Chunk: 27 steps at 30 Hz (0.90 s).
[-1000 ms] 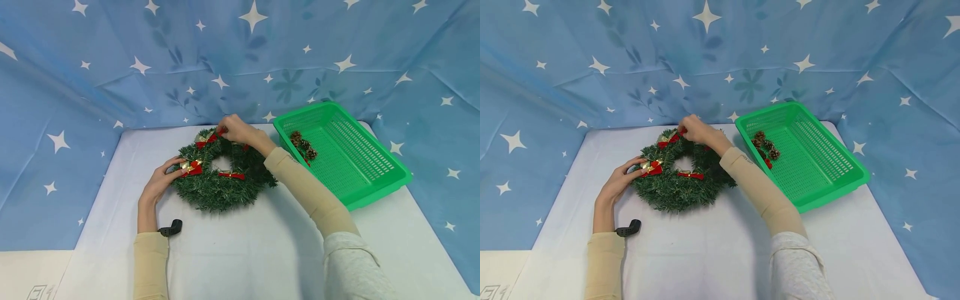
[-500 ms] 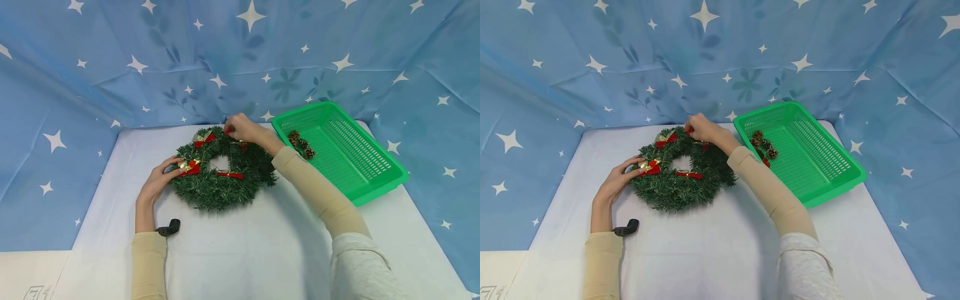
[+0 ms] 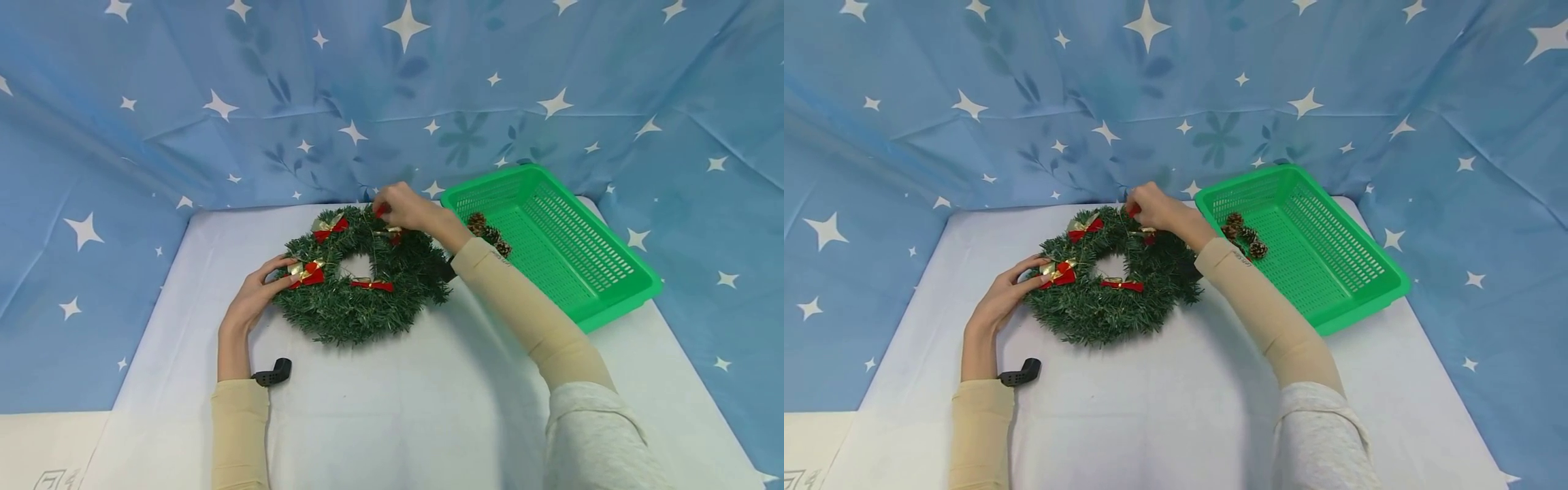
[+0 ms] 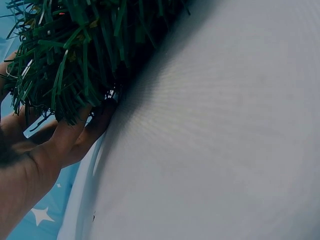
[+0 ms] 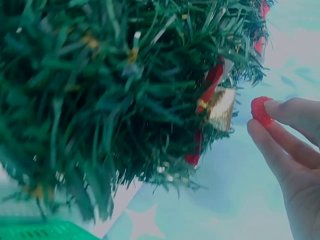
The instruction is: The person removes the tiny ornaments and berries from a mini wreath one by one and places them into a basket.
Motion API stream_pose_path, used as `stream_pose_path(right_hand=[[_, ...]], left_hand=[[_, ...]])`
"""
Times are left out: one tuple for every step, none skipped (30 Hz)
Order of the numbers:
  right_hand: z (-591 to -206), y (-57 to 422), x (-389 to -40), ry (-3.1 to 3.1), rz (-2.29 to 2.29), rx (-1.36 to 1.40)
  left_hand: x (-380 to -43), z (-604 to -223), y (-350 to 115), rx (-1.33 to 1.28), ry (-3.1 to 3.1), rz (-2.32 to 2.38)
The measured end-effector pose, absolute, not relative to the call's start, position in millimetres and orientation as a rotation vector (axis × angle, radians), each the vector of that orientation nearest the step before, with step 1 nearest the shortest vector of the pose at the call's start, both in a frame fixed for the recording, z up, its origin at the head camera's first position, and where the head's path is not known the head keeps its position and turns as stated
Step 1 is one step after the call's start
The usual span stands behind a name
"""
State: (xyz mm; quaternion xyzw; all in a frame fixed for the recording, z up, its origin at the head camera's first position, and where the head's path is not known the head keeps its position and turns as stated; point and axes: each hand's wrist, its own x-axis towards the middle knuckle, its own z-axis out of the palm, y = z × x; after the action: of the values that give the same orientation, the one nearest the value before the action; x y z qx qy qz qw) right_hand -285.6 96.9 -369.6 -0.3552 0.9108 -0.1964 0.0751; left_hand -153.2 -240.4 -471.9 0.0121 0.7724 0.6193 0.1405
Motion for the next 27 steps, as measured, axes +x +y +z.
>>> stream_pose_path(right_hand=[[-369,99,-286,2.736,-0.590,-1.071],[-368,101,-285,2.741,-0.589,-1.077],[-367,104,-285,2.744,-0.589,-1.078],[-366,106,-285,2.747,-0.590,-1.082],[-366,108,-285,2.753,-0.584,-1.084],[-365,110,-285,2.754,-0.581,-1.081],[-364,112,-285,2.758,-0.573,-1.078],[-363,114,-284,2.759,-0.570,-1.067],[-363,117,-284,2.759,-0.568,-1.054],[-362,119,-284,2.760,-0.566,-1.045],[-362,121,-284,2.761,-0.565,-1.035],[-361,123,-283,2.762,-0.565,-1.030],[-361,125,-283,2.766,-0.565,-1.031],[-361,127,-283,2.767,-0.568,-1.027],[-361,128,-283,2.766,-0.573,-1.018],[-360,130,-282,2.767,-0.579,-1.008],[-360,131,-282,2.771,-0.576,-0.999],[-359,133,-281,2.773,-0.575,-0.987],[-359,134,-281,2.773,-0.575,-0.975],[-358,136,-280,2.773,-0.576,-0.959],[-357,138,-280,2.773,-0.577,-0.946],[-357,139,-279,2.775,-0.577,-0.940],[-356,141,-279,2.775,-0.577,-0.937],[-356,143,-279,2.773,-0.583,-0.934],[-356,145,-279,2.773,-0.586,-0.934],[-355,147,-278,2.775,-0.587,-0.936],[-355,148,-278,2.777,-0.590,-0.938]], left_hand=[[-153,-472,-240,0.039,2.229,1.789],[-153,-472,-240,0.043,2.229,1.790],[-153,-472,-240,0.046,2.230,1.789],[-152,-472,-240,0.048,2.232,1.790],[-153,-473,-240,0.051,2.233,1.790],[-153,-473,-240,0.054,2.235,1.790],[-153,-474,-240,0.055,2.236,1.789],[-153,-474,-240,0.056,2.237,1.789],[-153,-474,-240,0.057,2.239,1.788],[-153,-474,-240,0.057,2.240,1.787],[-153,-474,-240,0.059,2.240,1.785],[-153,-474,-240,0.060,2.241,1.785],[-153,-474,-240,0.058,2.241,1.783],[-154,-475,-240,0.056,2.242,1.779],[-154,-474,-240,0.056,2.242,1.777],[-154,-474,-240,0.052,2.241,1.775],[-154,-473,-240,0.048,2.240,1.775],[-154,-473,-241,0.046,2.238,1.774],[-154,-473,-241,0.044,2.237,1.774],[-153,-472,-241,0.043,2.234,1.777],[-153,-471,-241,0.044,2.231,1.781],[-153,-471,-240,0.043,2.228,1.783],[-153,-471,-240,0.044,2.223,1.788],[-153,-471,-240,0.046,2.221,1.791],[-153,-472,-240,0.046,2.218,1.794],[-153,-472,-240,0.045,2.216,1.795],[-153,-472,-240,0.046,2.214,1.796]])
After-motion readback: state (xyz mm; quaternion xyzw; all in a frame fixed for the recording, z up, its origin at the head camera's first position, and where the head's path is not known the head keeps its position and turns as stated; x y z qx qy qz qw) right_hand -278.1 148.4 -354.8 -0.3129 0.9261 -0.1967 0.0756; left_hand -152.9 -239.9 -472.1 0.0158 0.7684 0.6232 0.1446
